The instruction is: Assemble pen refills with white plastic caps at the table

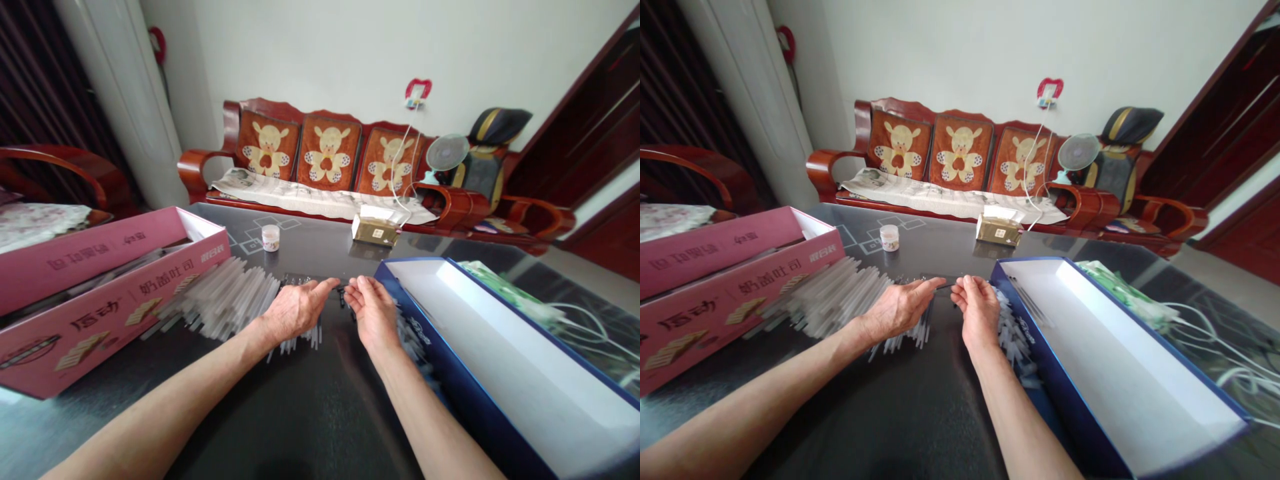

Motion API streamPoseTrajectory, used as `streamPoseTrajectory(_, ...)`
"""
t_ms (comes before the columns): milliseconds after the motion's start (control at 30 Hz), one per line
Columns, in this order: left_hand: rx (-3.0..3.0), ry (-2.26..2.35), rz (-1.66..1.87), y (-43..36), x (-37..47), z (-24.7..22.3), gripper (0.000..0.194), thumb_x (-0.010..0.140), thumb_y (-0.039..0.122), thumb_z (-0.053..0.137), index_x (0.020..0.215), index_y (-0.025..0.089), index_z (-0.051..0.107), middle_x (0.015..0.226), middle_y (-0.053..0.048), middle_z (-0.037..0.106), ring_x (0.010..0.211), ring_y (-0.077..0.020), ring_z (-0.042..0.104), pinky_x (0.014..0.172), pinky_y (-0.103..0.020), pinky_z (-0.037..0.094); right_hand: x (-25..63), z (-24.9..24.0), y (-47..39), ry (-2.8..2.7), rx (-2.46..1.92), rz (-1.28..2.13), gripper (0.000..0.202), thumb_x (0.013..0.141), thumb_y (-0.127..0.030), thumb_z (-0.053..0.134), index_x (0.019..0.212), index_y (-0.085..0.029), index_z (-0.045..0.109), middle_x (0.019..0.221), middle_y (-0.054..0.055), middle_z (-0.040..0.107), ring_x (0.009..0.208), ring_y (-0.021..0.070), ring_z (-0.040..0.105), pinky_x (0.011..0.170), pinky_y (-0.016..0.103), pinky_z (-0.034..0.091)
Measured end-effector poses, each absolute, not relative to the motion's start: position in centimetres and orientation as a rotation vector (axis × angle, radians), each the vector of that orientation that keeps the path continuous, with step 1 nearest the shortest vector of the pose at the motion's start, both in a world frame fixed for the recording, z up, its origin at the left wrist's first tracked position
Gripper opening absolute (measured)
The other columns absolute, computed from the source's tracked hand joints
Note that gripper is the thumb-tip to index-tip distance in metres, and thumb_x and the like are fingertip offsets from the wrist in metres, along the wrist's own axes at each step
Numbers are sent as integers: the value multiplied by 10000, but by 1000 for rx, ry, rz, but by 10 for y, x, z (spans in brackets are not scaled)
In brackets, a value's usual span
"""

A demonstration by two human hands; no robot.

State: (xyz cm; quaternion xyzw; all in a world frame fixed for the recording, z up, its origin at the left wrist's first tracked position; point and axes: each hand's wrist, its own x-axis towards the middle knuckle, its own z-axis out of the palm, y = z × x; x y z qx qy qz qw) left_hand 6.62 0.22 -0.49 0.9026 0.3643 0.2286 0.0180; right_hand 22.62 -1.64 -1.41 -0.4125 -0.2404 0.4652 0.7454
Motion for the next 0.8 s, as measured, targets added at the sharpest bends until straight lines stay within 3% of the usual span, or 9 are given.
streamPoseTrajectory(200,2810,1173,674,5,65,-8,468,916,214,348,1382,262,336,989,-53,636,832,-148,647,725,-223,506,231,-24,-15,-907,-1189,793,296,764,-462,609,828,-182,680,825,53,703,693,155,622,576,253,479)
streamPoseTrajectory(367,2811,1270,637,7,63,-7,447,916,208,336,1356,270,385,932,-38,631,778,-141,641,696,-220,503,252,-26,-16,-1575,-1485,34,207,813,-235,516,880,-204,709,913,77,644,871,204,565,832,344,415)
streamPoseTrajectory(467,2798,1287,618,7,63,-5,419,916,211,335,1322,263,425,906,-32,629,764,-133,636,688,-208,499,256,-30,-21,-1843,-1631,-212,225,809,-174,513,899,-220,714,941,82,620,887,219,518,815,358,362)
streamPoseTrajectory(800,2794,1306,598,6,62,-3,410,915,214,333,1308,264,439,906,-33,632,762,-141,643,675,-215,496,250,-32,-25,-1965,-1697,-299,278,733,-68,508,811,-242,710,931,43,638,928,217,491,810,362,286)
